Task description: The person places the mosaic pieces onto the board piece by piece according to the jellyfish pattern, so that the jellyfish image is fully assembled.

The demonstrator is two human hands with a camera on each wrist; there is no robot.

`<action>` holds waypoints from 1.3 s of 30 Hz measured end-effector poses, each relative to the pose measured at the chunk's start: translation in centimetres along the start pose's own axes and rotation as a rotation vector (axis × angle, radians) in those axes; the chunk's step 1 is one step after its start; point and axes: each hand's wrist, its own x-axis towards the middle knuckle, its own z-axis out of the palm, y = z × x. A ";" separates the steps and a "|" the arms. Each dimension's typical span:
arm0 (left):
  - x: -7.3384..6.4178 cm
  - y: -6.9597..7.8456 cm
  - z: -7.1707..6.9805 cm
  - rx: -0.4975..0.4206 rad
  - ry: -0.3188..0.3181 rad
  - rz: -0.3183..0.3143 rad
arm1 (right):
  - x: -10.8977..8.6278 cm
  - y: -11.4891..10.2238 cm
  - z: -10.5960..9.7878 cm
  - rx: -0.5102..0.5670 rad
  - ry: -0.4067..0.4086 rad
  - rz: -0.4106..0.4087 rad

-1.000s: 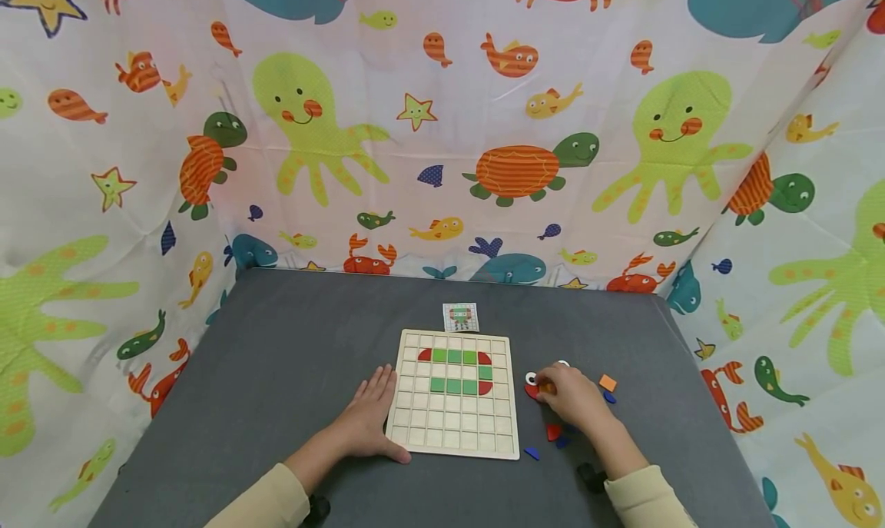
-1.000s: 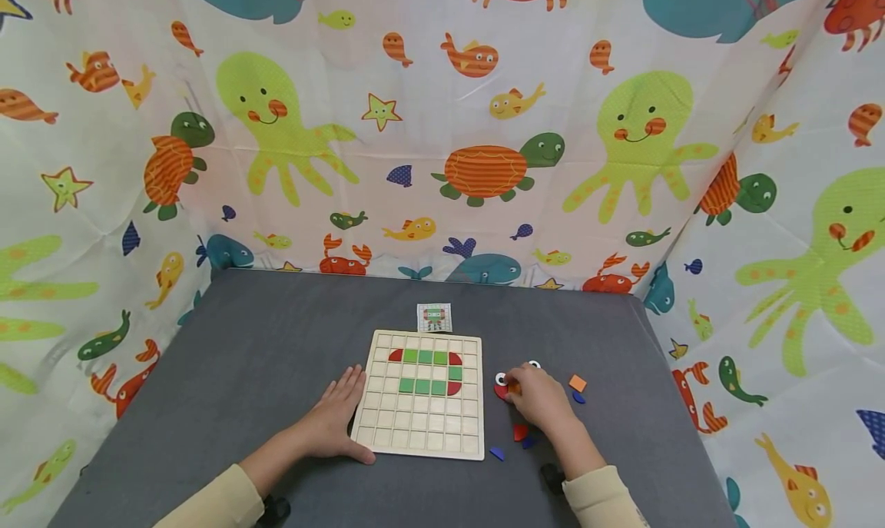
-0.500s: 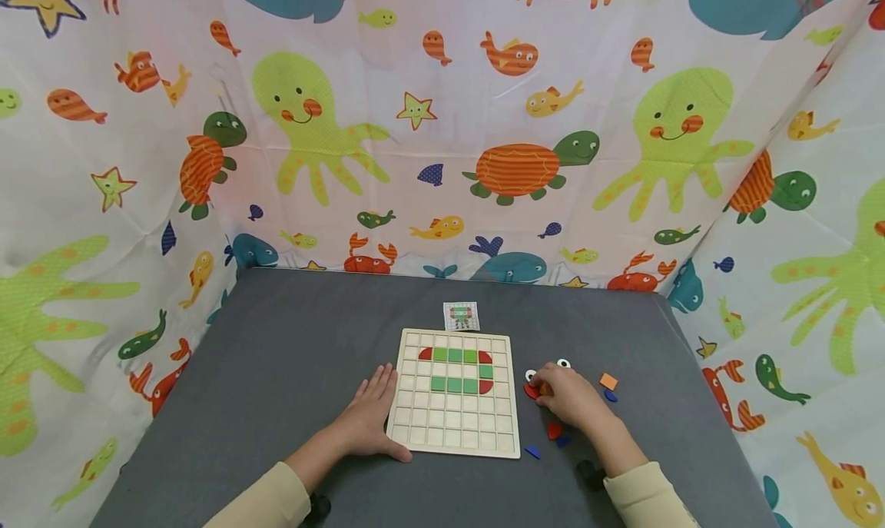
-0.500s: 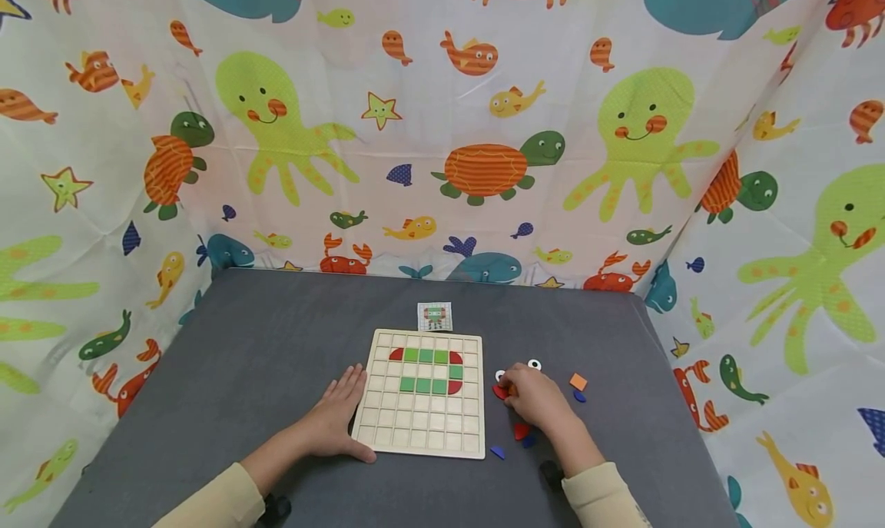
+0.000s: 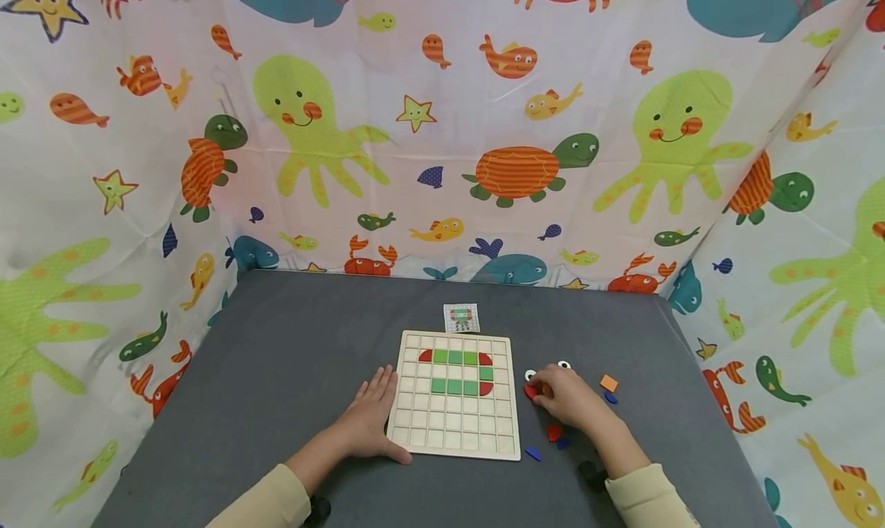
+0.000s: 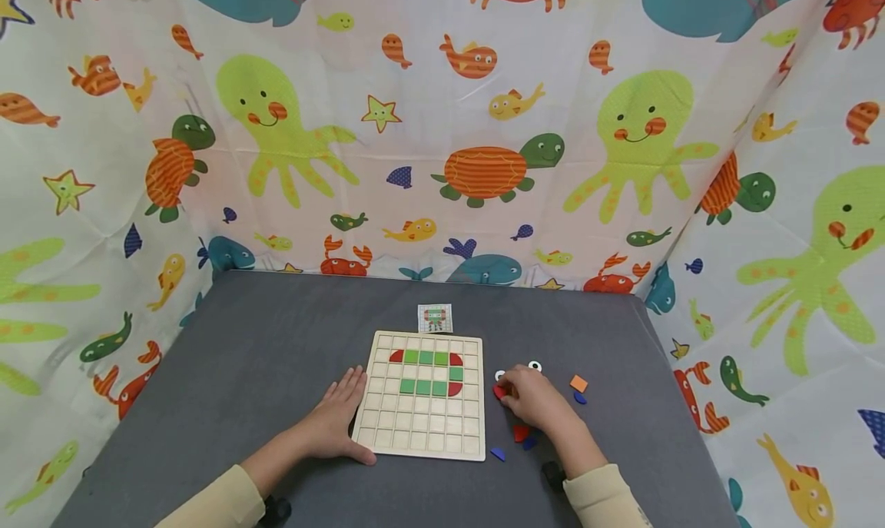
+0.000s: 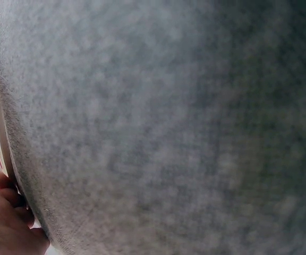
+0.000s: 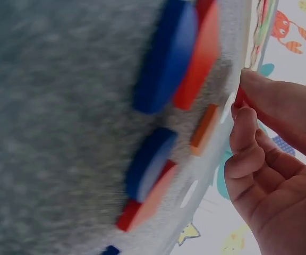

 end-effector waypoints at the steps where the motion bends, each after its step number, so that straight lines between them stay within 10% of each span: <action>1: 0.0 0.0 0.0 0.000 0.000 0.000 | 0.1 -0.2 -0.1 0.002 0.003 0.005; 39: 0.2 -0.6 0.4 0.000 -0.001 0.013 | 3.9 -6.3 -1.1 0.040 0.057 -0.144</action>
